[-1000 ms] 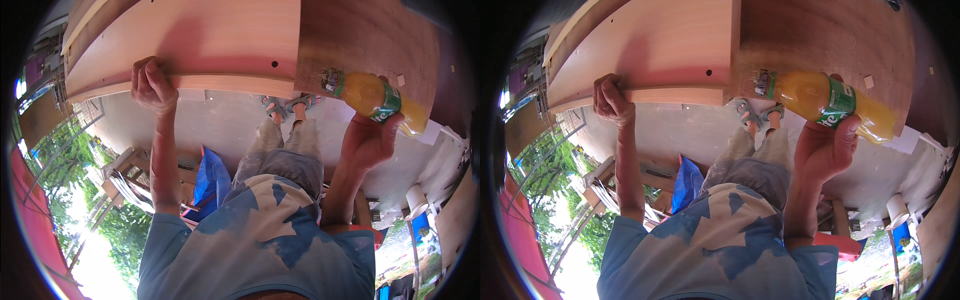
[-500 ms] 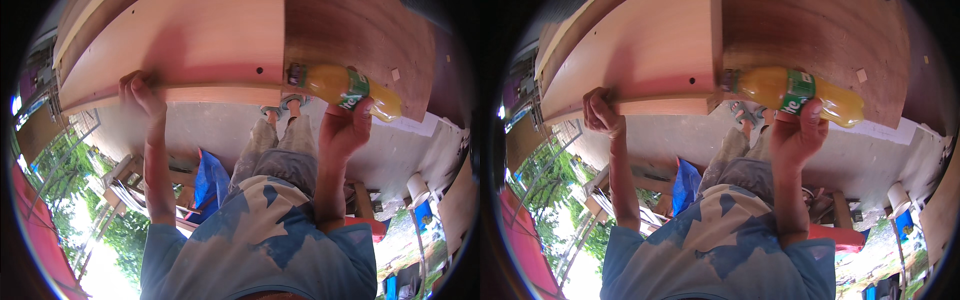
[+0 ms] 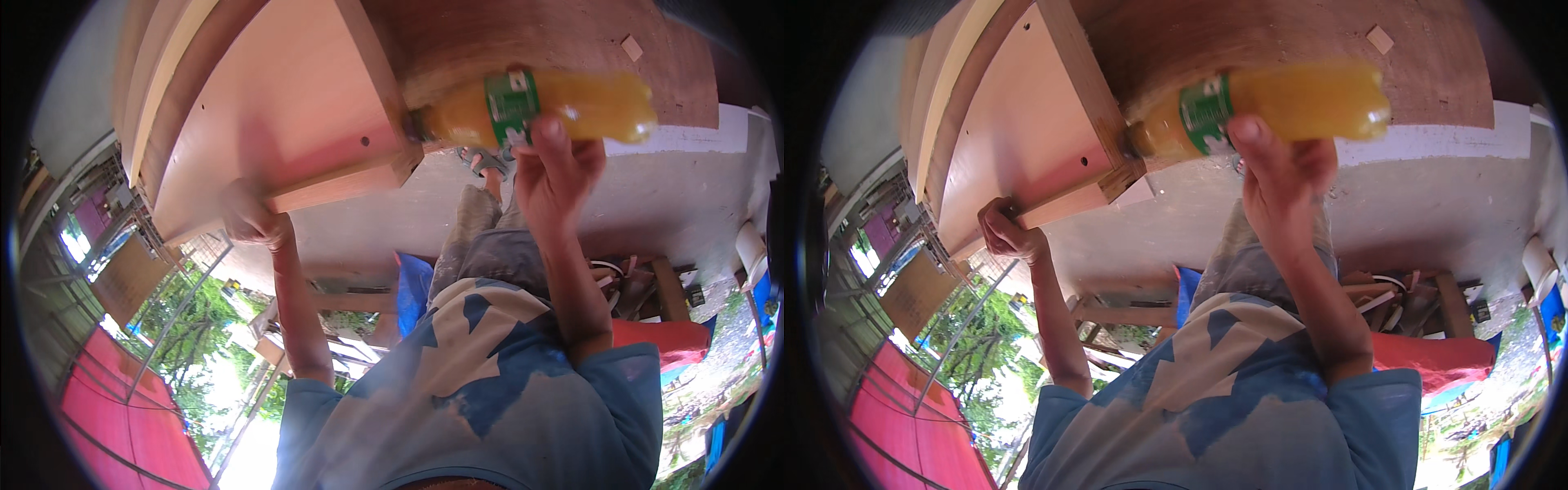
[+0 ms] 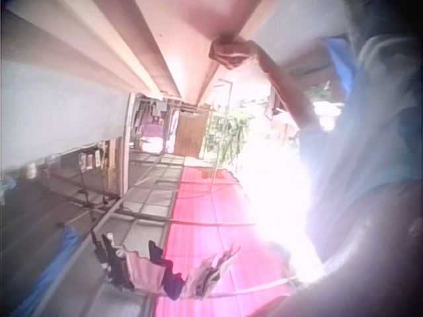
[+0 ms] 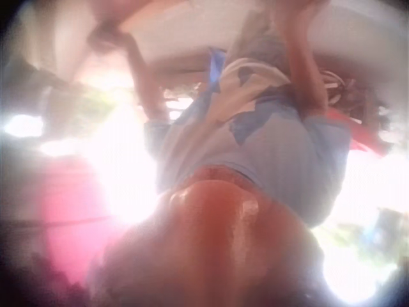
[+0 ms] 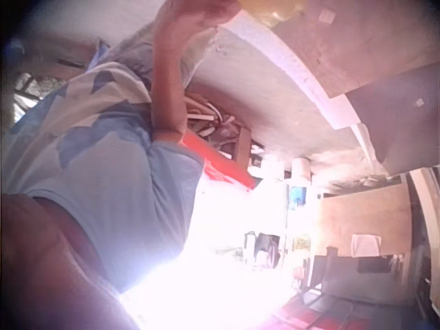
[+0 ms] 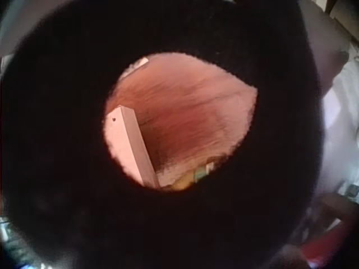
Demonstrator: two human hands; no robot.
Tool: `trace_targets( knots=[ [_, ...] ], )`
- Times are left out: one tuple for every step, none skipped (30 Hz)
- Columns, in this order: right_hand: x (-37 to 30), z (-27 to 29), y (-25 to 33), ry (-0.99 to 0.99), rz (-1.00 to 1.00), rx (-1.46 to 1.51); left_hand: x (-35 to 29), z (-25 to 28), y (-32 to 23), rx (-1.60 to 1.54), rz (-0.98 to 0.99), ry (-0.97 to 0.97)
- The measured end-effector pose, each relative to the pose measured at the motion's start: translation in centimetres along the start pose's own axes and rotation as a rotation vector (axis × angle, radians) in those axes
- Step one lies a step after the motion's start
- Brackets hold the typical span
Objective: The person applies glue from a yellow bottle to the edges of a wooden board and attaches smaller wooden pieces to form a frame-like structure. The person then moves the assembled piece and places it on a larger white board.
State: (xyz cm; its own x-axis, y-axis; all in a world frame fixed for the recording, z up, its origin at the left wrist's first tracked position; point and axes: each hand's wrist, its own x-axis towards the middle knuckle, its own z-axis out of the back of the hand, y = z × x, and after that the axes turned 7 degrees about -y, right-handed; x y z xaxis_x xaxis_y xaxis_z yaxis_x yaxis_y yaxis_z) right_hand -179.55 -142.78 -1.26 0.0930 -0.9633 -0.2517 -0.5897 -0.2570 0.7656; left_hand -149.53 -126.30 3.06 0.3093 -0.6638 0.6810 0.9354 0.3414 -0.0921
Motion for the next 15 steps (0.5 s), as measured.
trace_targets(
  knots=[
    [1.0, 0.0, -0.9, 0.027, 0.099, -0.163, 0.1, -0.1, -0.3, 0.018, 0.016, -0.001],
    [1.6, -0.4, -1.4, 0.030, 0.110, -0.145, 0.3, -0.2, -0.6, 0.031, 0.031, 0.000],
    [2.3, -0.7, -1.8, 0.035, 0.122, -0.127, 0.4, -0.3, -0.7, 0.045, 0.046, 0.000],
    [3.2, -2.0, -1.7, 0.022, 0.050, 0.079, 0.5, -0.4, -0.6, 0.044, 0.004, 0.010],
    [3.7, -2.8, -1.4, 0.015, -0.021, 0.283, 0.4, -0.2, -0.2, 0.047, -0.032, 0.017],
    [3.2, -2.4, -1.0, -0.008, -0.038, 0.202, 0.4, -0.1, 0.1, 0.049, -0.069, 0.025],
    [2.7, -2.0, -0.6, -0.026, -0.058, 0.123, 0.2, -0.1, 0.4, 0.043, -0.055, 0.028],
    [1.9, -1.5, -0.4, -0.037, -0.072, 0.135, -0.1, 0.0, 0.7, 0.038, -0.039, 0.026],
    [0.8, -1.0, -0.4, -0.048, -0.086, 0.146, -0.3, 0.1, 0.9, 0.033, -0.022, 0.025],
    [-0.1, -0.5, -0.3, -0.058, -0.100, 0.156, -0.4, 0.1, 1.0, 0.012, -0.014, 0.019],
    [-0.8, 0.0, -0.2, -0.069, -0.114, 0.166, -0.5, 0.0, 1.2, -0.008, -0.005, 0.013],
    [-1.1, 0.3, -0.1, -0.079, -0.129, 0.176, -0.5, 0.0, 1.2, -0.029, 0.003, 0.007],
    [-0.8, 0.4, -0.1, -0.050, -0.136, 0.121, -0.4, 0.1, 1.2, -0.013, -0.005, 0.018],
    [-0.3, 0.5, -0.1, -0.020, -0.143, 0.067, -0.4, 0.2, 1.1, 0.004, -0.013, 0.028],
    [-0.4, 0.4, 0.0, -0.007, -0.147, 0.073, -0.4, 0.3, 0.9, 0.020, -0.021, 0.039]
  ],
)
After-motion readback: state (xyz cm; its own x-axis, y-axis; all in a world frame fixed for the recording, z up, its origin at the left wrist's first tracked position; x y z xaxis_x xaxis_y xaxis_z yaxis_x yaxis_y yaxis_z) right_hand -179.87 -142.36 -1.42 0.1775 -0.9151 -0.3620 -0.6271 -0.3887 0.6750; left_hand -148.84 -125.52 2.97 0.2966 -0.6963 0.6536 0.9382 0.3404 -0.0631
